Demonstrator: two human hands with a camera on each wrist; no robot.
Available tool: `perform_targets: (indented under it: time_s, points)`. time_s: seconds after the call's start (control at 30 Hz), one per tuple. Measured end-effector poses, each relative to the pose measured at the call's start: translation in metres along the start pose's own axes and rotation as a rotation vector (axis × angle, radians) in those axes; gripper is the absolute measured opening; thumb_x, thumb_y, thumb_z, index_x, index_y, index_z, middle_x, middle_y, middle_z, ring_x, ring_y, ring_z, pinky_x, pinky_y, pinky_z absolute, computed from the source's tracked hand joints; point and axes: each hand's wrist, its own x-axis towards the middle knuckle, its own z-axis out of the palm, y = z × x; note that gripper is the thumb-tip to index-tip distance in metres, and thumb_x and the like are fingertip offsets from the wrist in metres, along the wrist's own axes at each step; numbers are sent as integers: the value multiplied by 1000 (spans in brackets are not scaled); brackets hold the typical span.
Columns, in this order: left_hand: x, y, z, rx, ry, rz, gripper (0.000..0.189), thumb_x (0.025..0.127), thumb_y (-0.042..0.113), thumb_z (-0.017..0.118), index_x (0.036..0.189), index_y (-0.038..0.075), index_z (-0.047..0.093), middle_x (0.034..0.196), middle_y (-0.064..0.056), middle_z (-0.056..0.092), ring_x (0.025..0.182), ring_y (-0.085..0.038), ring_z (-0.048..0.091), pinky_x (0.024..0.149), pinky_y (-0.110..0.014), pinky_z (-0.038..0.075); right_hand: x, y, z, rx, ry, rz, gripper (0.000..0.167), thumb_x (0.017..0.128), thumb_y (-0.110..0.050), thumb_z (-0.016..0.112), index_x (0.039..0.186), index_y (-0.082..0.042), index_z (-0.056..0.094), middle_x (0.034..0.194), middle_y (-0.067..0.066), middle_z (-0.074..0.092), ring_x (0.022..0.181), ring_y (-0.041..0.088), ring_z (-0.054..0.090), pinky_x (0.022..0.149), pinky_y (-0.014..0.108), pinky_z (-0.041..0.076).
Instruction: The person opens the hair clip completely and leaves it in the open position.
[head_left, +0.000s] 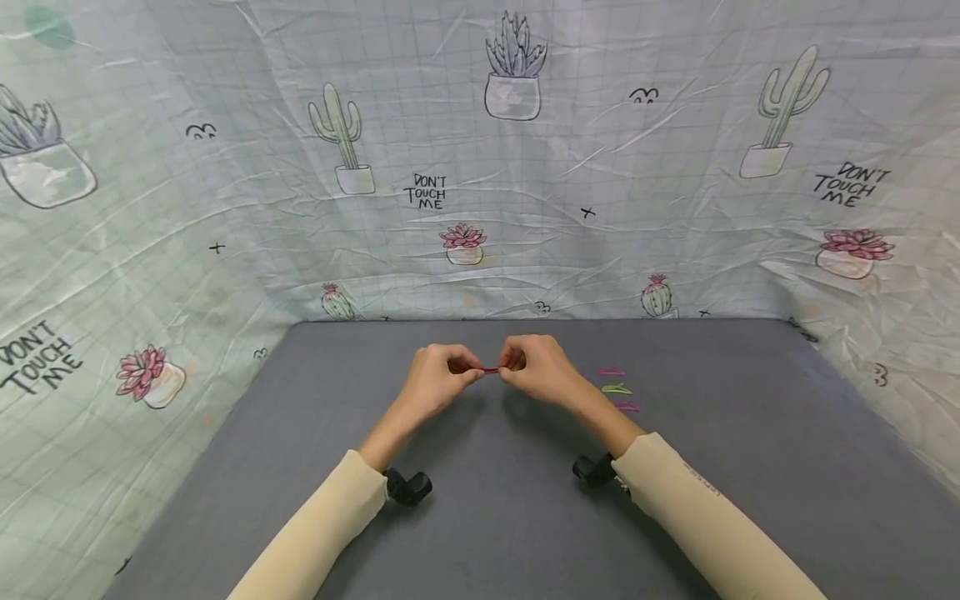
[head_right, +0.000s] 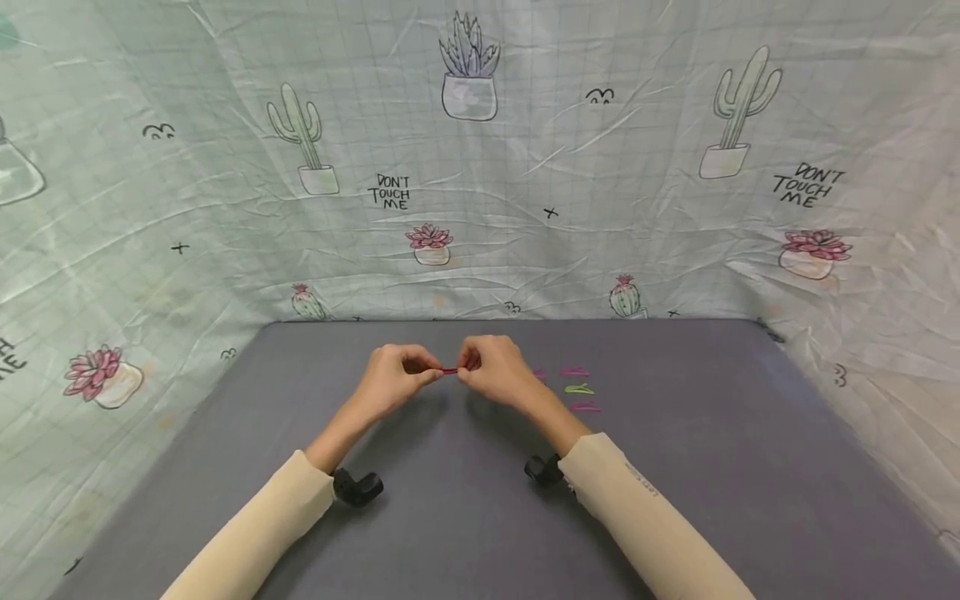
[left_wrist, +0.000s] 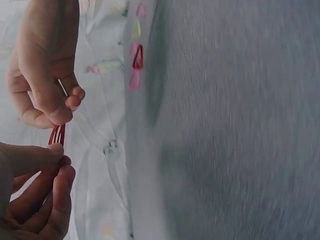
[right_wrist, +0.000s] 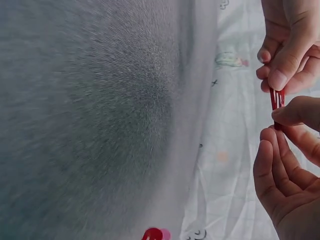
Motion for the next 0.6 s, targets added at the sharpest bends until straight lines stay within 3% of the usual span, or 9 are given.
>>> perform_targets:
  time_s: [0.23,0.6]
  points:
    - [-12,17,11,-44,4,57,5,88,16,82,91,11,82,83,1,79,70,-6,69,64,-23,56,-28,-5,-14,11,40,-31,9,88,-5,74,86,-13,71,84,1,71,71,7,64,67,26,54]
    - [-27,37,24,-100,-40,106,6,90,16,81,90,11,82,84,2,79,69,-4,69,64,-21,56,-63,-4,-24,11,76,-56,13,86,-2,77,84,-14,70,82,-1,70,70,5,63,65,23,54]
